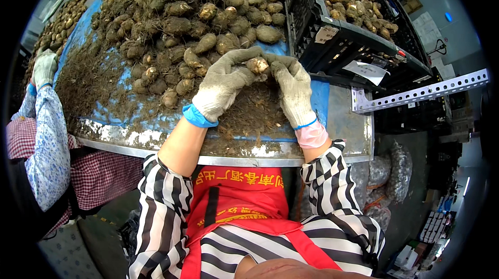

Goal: The person sorts yams on a table by hand, picking up individual yams to remove dirt and roots and placing them into a black plastic crate.

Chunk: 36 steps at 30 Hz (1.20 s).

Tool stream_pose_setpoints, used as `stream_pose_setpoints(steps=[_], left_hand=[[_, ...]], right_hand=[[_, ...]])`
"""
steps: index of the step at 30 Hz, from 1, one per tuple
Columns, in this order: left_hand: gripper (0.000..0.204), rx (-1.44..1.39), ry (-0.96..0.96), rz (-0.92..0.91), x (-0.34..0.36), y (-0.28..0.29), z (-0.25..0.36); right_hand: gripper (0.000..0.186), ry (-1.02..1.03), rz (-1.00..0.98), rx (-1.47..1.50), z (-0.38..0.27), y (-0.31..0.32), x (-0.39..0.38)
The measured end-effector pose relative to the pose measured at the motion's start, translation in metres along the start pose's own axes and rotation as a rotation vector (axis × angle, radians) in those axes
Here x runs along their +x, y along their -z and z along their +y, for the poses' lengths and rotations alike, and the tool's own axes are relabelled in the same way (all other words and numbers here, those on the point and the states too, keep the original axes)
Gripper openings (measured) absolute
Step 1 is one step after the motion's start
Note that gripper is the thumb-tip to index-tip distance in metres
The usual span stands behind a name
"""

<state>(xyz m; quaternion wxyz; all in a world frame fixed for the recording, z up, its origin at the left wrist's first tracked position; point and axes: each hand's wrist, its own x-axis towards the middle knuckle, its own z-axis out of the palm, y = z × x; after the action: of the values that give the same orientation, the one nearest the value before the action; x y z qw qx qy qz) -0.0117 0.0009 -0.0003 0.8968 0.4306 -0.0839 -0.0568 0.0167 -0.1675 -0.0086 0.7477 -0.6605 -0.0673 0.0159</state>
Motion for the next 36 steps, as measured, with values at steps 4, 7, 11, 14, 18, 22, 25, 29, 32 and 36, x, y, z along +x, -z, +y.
stream_pose_setpoints(steps=[4, 7, 11, 14, 18, 22, 25, 29, 32, 36], left_hand=[[0.051, 0.109, 0.023, 0.046, 0.003, 0.005, 0.000], [0.050, 0.577, 0.045, 0.078, 0.002, 0.004, 0.004], [0.049, 0.240, 0.056, 0.011, 0.002, 0.006, -0.003], [0.050, 0.172, 0.073, -0.013, 0.004, 0.006, -0.003], [0.051, 0.042, 0.098, -0.011, 0.004, 0.007, -0.002], [0.050, 0.389, 0.092, 0.017, 0.004, 0.004, -0.003], [0.050, 0.192, 0.117, -0.016, 0.003, 0.002, -0.005], [0.050, -0.254, 0.111, -0.049, 0.008, 0.014, -0.008], [0.050, -0.423, 0.075, -0.089, 0.011, 0.021, -0.013], [0.049, -0.491, 0.084, -0.156, 0.013, 0.025, -0.018]], right_hand=[[0.025, 0.013, -0.086, -0.017, -0.016, -0.009, -0.012], [0.024, 0.014, -0.052, -0.171, -0.027, -0.010, -0.013], [0.023, 0.051, -0.052, -0.159, -0.015, -0.005, -0.010], [0.022, 0.097, -0.056, -0.214, -0.011, -0.003, -0.008], [0.021, 0.074, -0.063, -0.090, -0.015, -0.008, -0.012], [0.018, 0.114, -0.059, -0.094, -0.017, -0.009, -0.013], [0.013, 0.224, -0.045, -0.297, -0.013, -0.003, -0.010], [0.011, 0.288, 0.018, -0.542, -0.011, 0.000, -0.006], [0.015, 0.256, 0.024, -0.450, -0.010, 0.000, -0.006], [0.022, 0.244, -0.016, -0.263, -0.013, -0.004, -0.007]])
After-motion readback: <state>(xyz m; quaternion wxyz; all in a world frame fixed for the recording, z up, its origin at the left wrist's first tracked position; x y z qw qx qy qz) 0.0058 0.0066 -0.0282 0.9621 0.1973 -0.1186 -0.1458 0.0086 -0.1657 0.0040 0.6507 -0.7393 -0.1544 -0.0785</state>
